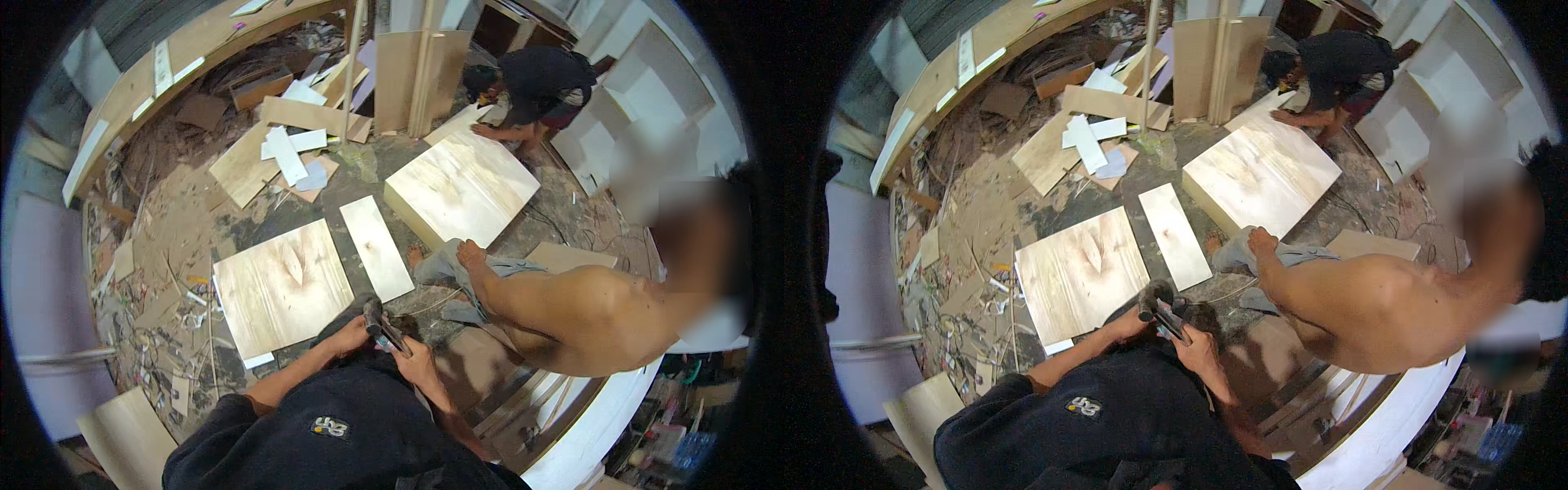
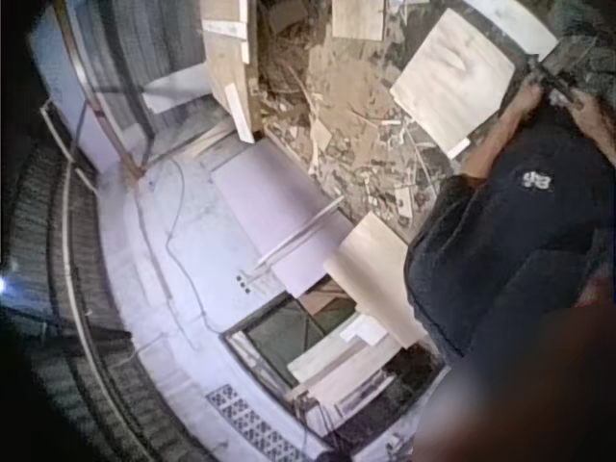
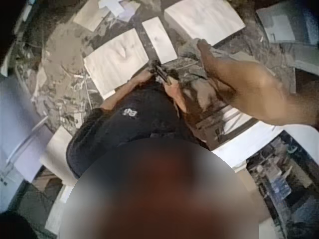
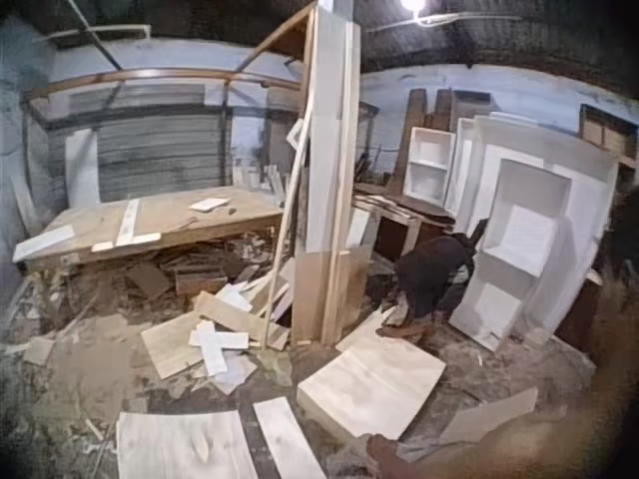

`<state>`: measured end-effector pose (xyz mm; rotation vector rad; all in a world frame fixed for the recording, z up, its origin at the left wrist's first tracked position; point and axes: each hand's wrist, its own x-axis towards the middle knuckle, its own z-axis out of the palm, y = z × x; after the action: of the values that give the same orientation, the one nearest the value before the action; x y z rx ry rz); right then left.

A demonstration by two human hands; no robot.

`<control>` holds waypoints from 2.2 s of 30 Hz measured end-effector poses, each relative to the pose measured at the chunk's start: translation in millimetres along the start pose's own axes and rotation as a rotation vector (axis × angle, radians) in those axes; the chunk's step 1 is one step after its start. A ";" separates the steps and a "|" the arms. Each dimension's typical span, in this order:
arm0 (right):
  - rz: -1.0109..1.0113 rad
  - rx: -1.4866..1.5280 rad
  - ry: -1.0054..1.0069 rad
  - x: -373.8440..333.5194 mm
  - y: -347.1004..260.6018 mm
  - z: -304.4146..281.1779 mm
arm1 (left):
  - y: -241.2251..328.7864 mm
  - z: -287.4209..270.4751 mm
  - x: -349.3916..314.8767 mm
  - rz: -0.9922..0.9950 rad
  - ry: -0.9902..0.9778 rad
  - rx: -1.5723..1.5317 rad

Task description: The person hammers nails into a large wooden panel using a hammer. They then position the panel on the floor and align it with another panel.

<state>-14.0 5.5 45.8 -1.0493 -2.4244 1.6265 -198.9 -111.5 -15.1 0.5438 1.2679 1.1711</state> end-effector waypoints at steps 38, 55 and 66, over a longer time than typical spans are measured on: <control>-0.106 -0.317 -0.457 523.8 -247.0 18.2 | 257.7 -369.3 187.3 -0.175 0.368 -0.639; -0.492 -0.213 -0.466 703.4 -281.7 -19.6 | 323.7 -468.5 301.2 -0.181 0.456 -0.499; -0.340 -0.285 -0.309 867.5 -273.6 -140.5 | 408.1 -538.0 528.3 -0.211 0.249 -0.548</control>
<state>-767.3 534.4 55.8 -0.3841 -2.8965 1.4486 -910.8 364.9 -51.1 -0.1409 1.1107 1.3630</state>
